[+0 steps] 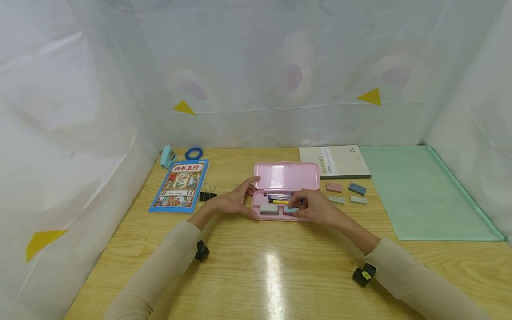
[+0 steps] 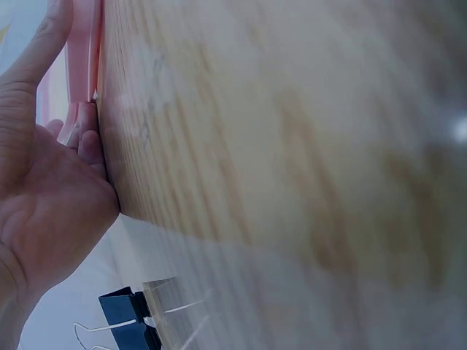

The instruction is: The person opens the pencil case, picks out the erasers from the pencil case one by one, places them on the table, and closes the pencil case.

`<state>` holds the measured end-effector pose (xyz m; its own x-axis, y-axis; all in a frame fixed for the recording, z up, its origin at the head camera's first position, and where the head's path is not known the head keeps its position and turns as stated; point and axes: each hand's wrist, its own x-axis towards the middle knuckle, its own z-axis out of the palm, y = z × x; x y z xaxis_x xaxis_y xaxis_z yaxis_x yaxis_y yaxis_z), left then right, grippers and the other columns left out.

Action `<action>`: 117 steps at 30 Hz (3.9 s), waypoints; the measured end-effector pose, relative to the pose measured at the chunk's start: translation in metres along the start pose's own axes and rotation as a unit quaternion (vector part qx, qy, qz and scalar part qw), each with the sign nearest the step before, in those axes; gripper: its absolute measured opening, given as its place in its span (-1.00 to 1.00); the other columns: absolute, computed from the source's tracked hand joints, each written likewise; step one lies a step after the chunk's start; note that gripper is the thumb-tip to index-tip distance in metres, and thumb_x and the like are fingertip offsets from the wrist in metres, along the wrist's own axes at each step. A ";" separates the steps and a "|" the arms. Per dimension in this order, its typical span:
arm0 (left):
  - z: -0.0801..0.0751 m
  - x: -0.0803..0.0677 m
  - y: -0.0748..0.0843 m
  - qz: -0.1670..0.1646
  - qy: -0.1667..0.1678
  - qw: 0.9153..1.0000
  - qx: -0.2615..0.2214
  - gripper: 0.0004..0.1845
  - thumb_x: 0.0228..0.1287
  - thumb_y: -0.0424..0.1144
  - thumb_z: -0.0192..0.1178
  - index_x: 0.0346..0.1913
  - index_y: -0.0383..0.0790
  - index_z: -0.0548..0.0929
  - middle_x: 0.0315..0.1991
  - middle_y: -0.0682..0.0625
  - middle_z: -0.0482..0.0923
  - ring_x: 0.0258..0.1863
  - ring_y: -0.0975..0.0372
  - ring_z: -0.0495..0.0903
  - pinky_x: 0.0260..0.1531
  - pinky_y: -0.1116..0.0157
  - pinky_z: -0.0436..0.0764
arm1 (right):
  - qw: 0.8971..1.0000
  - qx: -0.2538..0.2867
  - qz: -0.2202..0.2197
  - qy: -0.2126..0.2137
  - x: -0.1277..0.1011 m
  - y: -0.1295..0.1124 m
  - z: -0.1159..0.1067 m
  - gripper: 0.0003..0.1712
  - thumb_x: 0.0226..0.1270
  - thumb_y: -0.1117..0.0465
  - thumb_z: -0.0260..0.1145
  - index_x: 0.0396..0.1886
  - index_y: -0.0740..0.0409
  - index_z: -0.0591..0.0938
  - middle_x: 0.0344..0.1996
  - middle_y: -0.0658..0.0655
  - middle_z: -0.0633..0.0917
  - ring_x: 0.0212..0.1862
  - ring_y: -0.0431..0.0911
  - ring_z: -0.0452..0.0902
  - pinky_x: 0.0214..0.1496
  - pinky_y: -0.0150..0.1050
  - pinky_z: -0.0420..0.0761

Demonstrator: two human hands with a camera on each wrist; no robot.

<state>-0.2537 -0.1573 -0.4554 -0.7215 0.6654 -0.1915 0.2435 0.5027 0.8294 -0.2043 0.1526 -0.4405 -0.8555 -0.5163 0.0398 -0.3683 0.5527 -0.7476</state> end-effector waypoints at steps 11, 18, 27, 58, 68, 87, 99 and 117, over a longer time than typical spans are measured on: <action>-0.001 -0.001 -0.001 -0.009 0.001 1.000 0.006 0.29 0.12 -0.14 0.60 0.69 0.08 -0.17 0.31 -0.11 0.24 0.31 0.08 0.27 0.41 0.10 0.28 | 0.999 0.048 0.018 0.008 -0.007 0.006 -0.004 -0.80 0.23 0.39 0.44 -0.19 0.05 0.74 -0.27 0.05 0.70 -0.29 -0.07 0.55 -0.31 -0.28 0.57; 0.000 0.000 -0.002 -0.011 0.001 1.000 0.005 0.30 0.10 -0.09 0.61 0.68 0.16 -0.16 0.31 -0.07 0.24 0.31 0.12 0.27 0.42 0.10 0.28 | 0.996 0.078 0.015 0.029 -0.019 0.008 -0.025 -0.78 0.23 0.37 0.48 -0.16 0.05 0.73 -0.21 0.10 0.69 -0.24 -0.01 0.55 -0.28 -0.30 0.57; -0.001 0.001 -0.001 0.000 0.004 1.000 0.003 0.28 0.11 -0.10 0.60 0.68 0.12 -0.15 0.31 -0.10 0.24 0.31 0.09 0.26 0.43 0.07 0.27 | 0.995 0.068 0.037 0.059 -0.043 0.025 -0.059 -0.79 0.30 0.38 0.43 -0.09 0.13 0.74 -0.08 0.15 0.72 -0.20 -0.03 0.56 -0.22 -0.27 0.59; -0.001 0.000 0.001 -0.001 0.002 1.000 -0.002 0.28 0.12 -0.16 0.60 0.69 0.07 -0.15 0.33 -0.10 0.22 0.31 0.09 0.25 0.43 0.08 0.26 | 0.996 0.022 0.079 0.046 -0.075 0.056 -0.077 -0.84 0.40 0.29 0.43 -0.06 0.19 0.72 -0.21 0.14 0.70 -0.28 -0.05 0.64 -0.32 -0.25 0.61; -0.001 -0.001 0.001 -0.002 0.004 1.000 -0.005 0.28 0.11 -0.17 0.61 0.69 0.06 -0.14 0.34 -0.11 0.22 0.31 0.08 0.25 0.42 0.09 0.26 | 0.996 0.044 0.058 0.042 -0.060 0.040 -0.062 -0.70 0.38 0.30 0.45 0.07 0.28 0.72 0.23 0.38 0.60 -0.15 -0.13 0.61 -0.17 -0.33 0.60; -0.001 0.001 -0.002 0.005 0.001 1.000 0.000 0.27 0.12 -0.14 0.61 0.68 0.08 -0.14 0.33 -0.10 0.22 0.31 0.09 0.25 0.43 0.08 0.25 | 0.999 0.012 -0.006 -0.045 -0.024 0.003 -0.015 -0.71 0.35 0.27 0.47 0.05 0.05 0.78 -0.15 0.04 0.70 -0.31 -0.12 0.39 -0.28 -0.31 0.44; -0.002 -0.002 -0.002 -0.008 0.005 1.000 0.009 0.28 0.12 -0.13 0.60 0.69 0.07 -0.16 0.31 -0.10 0.24 0.30 0.09 0.27 0.42 0.08 0.28 | 0.998 -0.012 0.019 -0.056 -0.023 -0.004 -0.007 -0.74 0.37 0.22 0.47 0.03 -0.03 0.78 -0.44 -0.02 0.55 -0.41 -0.13 0.37 -0.39 -0.33 0.37; -0.002 0.000 0.002 -0.013 0.006 1.000 0.004 0.28 0.10 -0.10 0.61 0.68 0.14 -0.14 0.33 -0.07 0.23 0.32 0.10 0.26 0.44 0.07 0.26 | 1.000 -0.026 0.001 -0.005 -0.005 -0.006 0.000 -0.80 0.32 0.30 0.50 -0.08 0.06 0.81 -0.22 -0.05 0.75 -0.24 -0.11 0.49 -0.21 -0.27 0.52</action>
<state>-0.2544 -0.1569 -0.4527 -0.7353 0.6451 -0.2075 0.2296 0.5253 0.8194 -0.1973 0.1518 -0.4360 -0.8525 -0.5217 0.0322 -0.3857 0.5862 -0.7125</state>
